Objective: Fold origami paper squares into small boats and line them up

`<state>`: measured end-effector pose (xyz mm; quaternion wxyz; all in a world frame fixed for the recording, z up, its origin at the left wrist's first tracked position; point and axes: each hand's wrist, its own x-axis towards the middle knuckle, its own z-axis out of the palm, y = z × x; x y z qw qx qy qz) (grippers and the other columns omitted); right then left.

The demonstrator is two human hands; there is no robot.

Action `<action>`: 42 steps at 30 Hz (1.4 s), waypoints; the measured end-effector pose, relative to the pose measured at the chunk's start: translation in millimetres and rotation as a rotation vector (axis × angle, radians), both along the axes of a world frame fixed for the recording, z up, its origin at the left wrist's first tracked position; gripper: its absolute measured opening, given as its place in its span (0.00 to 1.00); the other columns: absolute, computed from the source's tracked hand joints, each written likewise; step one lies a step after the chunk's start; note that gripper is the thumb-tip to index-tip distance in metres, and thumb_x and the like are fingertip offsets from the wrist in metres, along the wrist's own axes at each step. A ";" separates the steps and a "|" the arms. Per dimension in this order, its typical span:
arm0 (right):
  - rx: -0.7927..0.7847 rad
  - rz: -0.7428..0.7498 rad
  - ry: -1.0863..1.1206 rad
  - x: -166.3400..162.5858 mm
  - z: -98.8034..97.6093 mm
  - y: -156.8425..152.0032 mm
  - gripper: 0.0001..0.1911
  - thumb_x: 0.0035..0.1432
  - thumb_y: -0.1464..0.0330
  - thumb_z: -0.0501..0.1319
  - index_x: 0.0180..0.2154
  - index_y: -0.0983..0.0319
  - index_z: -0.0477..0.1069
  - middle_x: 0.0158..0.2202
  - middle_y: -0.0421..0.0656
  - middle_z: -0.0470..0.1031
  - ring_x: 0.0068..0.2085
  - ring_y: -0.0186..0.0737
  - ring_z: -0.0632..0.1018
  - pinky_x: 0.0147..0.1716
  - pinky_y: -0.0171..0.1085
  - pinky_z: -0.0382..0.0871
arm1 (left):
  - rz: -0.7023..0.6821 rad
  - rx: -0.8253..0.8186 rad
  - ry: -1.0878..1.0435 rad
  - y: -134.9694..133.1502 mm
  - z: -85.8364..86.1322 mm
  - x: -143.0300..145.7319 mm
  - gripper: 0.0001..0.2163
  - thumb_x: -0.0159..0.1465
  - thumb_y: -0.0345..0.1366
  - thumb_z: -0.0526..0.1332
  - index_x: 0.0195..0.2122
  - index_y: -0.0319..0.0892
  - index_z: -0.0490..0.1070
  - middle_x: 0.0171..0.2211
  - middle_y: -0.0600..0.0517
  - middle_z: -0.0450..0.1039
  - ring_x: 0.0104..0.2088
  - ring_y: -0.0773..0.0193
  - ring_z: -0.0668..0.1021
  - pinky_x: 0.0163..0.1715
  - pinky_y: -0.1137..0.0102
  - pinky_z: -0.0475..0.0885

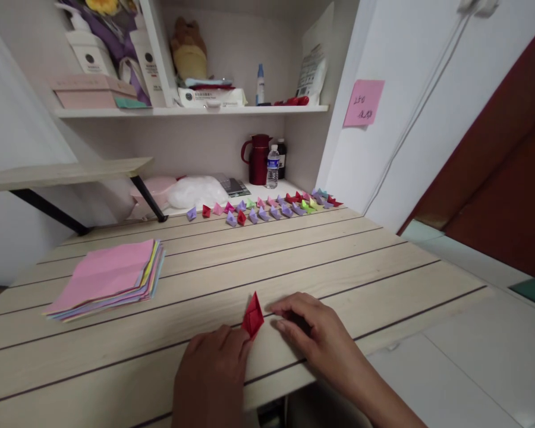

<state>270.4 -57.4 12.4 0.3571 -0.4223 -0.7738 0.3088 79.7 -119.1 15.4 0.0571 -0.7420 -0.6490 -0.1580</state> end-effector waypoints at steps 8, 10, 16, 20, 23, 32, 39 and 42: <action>-0.366 0.338 -0.057 -1.7 12.5 68.8 0.10 0.61 0.64 0.59 0.40 0.62 0.75 0.30 0.40 0.75 0.28 0.33 0.74 0.28 0.31 0.68 | 0.226 -0.141 0.192 35.4 30.4 -25.6 0.13 0.69 0.31 0.53 0.35 0.49 0.76 0.34 0.54 0.79 0.33 0.58 0.78 0.35 0.64 0.65; -0.342 0.360 -0.124 -10.5 13.0 94.5 0.09 0.60 0.66 0.58 0.37 0.62 0.75 0.25 0.38 0.72 0.22 0.31 0.70 0.21 0.30 0.64 | 0.267 -0.150 0.205 51.0 40.0 -28.5 0.14 0.70 0.32 0.51 0.36 0.48 0.76 0.35 0.52 0.79 0.36 0.57 0.79 0.37 0.64 0.66; -0.057 0.302 -0.230 -52.9 12.4 140.2 0.07 0.56 0.72 0.59 0.31 0.61 0.76 0.26 0.39 0.76 0.28 0.36 0.74 0.31 0.33 0.64 | 0.263 -0.174 0.182 115.1 38.9 -34.9 0.11 0.69 0.31 0.53 0.38 0.44 0.76 0.36 0.49 0.80 0.38 0.56 0.81 0.39 0.63 0.70; 0.097 0.253 -0.244 -66.4 6.7 147.1 0.09 0.57 0.73 0.57 0.33 0.59 0.76 0.34 0.42 0.80 0.36 0.42 0.77 0.38 0.36 0.63 | 0.325 -0.171 0.141 160.0 29.1 -49.8 0.09 0.70 0.34 0.54 0.41 0.39 0.74 0.36 0.49 0.79 0.39 0.58 0.81 0.42 0.60 0.73; 0.147 0.289 -0.245 -64.8 1.2 147.6 0.09 0.57 0.73 0.57 0.35 0.58 0.75 0.35 0.40 0.81 0.38 0.41 0.78 0.38 0.34 0.63 | 0.357 -0.152 0.079 186.1 24.0 -58.7 0.11 0.69 0.40 0.58 0.47 0.40 0.72 0.40 0.51 0.78 0.40 0.61 0.80 0.46 0.57 0.74; 0.119 0.349 -0.182 -58.6 -2.3 152.3 0.08 0.58 0.73 0.58 0.33 0.56 0.74 0.34 0.35 0.80 0.35 0.34 0.79 0.36 0.28 0.63 | 0.504 -0.116 -0.192 210.2 9.2 -74.3 0.19 0.67 0.39 0.58 0.59 0.45 0.61 0.37 0.52 0.79 0.38 0.58 0.81 0.34 0.68 0.67; 0.097 0.370 -0.153 -58.3 -1.5 151.9 0.09 0.56 0.76 0.58 0.32 0.57 0.73 0.32 0.35 0.78 0.34 0.33 0.77 0.35 0.27 0.63 | 0.448 -0.039 -0.313 208.2 3.1 -78.7 0.13 0.66 0.29 0.55 0.50 0.48 0.67 0.47 0.52 0.75 0.44 0.63 0.77 0.39 0.72 0.65; 0.092 0.377 -0.154 -58.9 -0.4 152.0 0.09 0.56 0.77 0.57 0.32 0.58 0.73 0.32 0.36 0.78 0.34 0.33 0.77 0.35 0.28 0.63 | 0.425 -0.035 -0.352 211.8 3.7 -81.7 0.09 0.66 0.30 0.54 0.44 0.49 0.70 0.43 0.54 0.77 0.43 0.64 0.78 0.38 0.73 0.64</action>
